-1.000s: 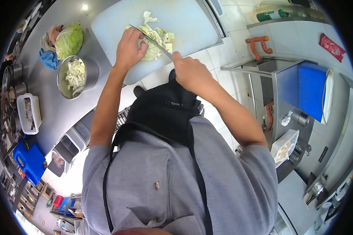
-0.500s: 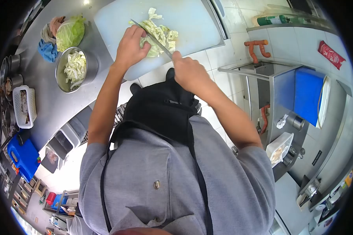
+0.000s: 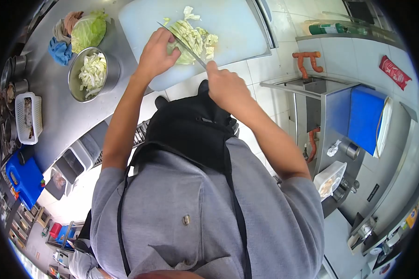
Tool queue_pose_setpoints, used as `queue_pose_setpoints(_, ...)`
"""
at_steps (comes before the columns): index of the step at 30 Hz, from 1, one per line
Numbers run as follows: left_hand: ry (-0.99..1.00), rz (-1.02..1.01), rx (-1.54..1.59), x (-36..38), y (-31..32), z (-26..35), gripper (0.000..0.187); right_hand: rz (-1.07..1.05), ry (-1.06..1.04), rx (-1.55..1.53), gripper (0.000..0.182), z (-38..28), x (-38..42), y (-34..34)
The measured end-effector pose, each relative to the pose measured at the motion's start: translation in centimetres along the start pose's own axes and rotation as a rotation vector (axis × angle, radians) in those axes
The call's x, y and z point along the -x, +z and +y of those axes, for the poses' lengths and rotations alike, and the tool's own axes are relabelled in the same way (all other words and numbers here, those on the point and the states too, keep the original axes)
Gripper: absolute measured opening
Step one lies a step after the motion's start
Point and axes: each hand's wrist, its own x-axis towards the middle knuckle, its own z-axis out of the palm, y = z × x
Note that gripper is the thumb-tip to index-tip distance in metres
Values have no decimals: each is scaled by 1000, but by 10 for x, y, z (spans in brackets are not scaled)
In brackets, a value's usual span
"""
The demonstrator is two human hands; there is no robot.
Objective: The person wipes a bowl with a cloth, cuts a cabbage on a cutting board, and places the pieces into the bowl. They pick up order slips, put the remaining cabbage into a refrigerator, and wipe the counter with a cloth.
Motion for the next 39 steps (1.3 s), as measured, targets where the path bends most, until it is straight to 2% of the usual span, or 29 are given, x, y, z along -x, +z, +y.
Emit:
queue_pose_setpoints(1,-4,1,0,1,2,-1,26,81,-30,-8,22,-1,-9,18)
queue_pose_setpoints(3,25,23,-20,4,3,-2,26,96,-48,-37,20,-3,-36,40)
queue_pose_setpoints(6,32,40,-36,4,6,-7,26,181,-94,-62,20,-3,-50,42)
queue_pose_setpoints(9,1,18,-3,8,-3,-5,27,135,-111,-48,19,-7,-33,6)
queue_pose_setpoints(11,-4,23,-5,13,-5,-4,27,45,-30,-47,22,-12,-4,-12)
queue_pose_setpoints(14,-1,30,-6,16,1,-7,26,-13,-3,34,23,-8,13,-5)
queue_pose_setpoints(19,34,50,-18,13,5,-10,26,68,-43,-72,23,-12,-40,44)
queue_pose_setpoints(23,27,23,42,18,0,-16,25,77,-61,-85,25,-21,-48,23)
queue_pose_setpoints(26,15,32,51,19,-4,-12,24,28,-24,-40,26,-29,-6,-9)
queue_pose_setpoints(30,19,43,74,19,-1,-12,24,-47,6,59,24,-21,14,3)
queue_pose_setpoints(35,11,37,57,21,4,-17,23,153,-60,-61,17,-13,-44,57)
queue_pose_setpoints(36,3,25,66,21,3,-19,23,215,-95,-91,15,-12,-53,60)
queue_pose_setpoints(39,-57,-1,134,25,-2,-25,23,160,-65,-78,15,-23,-37,26)
